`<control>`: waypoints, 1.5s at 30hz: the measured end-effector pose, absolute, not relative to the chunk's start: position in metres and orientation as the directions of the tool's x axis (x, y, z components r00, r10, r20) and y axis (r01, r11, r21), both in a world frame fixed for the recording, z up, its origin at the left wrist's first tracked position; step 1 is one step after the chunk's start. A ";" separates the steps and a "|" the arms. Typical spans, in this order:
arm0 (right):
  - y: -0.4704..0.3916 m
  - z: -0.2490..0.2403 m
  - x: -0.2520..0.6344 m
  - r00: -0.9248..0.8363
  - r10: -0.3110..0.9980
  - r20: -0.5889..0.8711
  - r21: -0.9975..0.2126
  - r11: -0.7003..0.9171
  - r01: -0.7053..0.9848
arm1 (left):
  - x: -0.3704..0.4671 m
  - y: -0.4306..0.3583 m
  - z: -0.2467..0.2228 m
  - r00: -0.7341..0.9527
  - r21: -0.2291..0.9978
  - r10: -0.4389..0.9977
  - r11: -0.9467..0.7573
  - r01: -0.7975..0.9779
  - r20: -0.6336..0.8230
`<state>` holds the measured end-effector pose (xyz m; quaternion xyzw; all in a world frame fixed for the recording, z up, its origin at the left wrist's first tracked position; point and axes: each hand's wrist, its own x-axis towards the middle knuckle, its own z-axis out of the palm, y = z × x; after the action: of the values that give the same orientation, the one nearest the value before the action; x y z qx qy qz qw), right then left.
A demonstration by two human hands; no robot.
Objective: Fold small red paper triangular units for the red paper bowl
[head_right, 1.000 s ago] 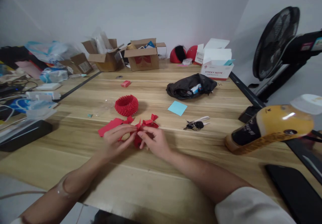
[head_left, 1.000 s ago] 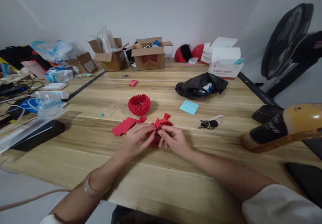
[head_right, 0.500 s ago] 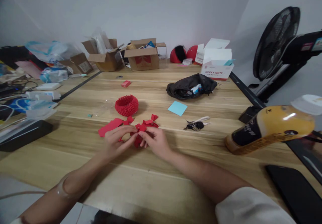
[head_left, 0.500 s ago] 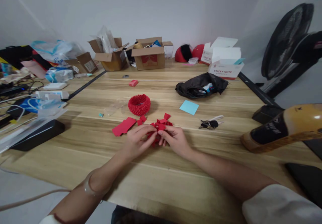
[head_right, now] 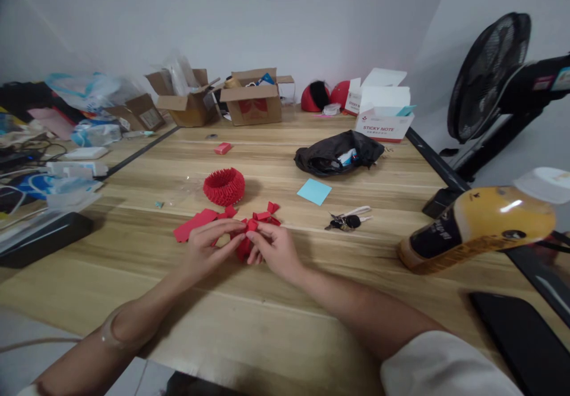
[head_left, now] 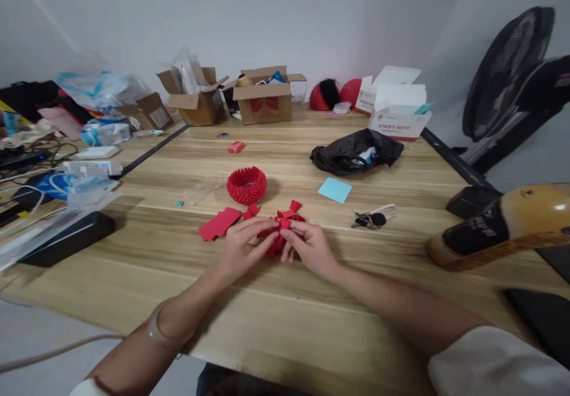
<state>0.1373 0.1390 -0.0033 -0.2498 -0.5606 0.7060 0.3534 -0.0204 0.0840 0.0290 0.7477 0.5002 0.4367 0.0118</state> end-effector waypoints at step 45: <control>0.144 -0.009 0.138 -0.601 0.795 0.080 -0.983 -0.036 -0.178 | -0.019 0.085 0.030 0.142 0.475 0.771 -0.515 0.714 0.621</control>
<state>0.1381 0.1437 -0.0088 -0.2606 -0.5922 0.6707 0.3627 -0.0192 0.0855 0.0303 0.7551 0.4915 0.4327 0.0329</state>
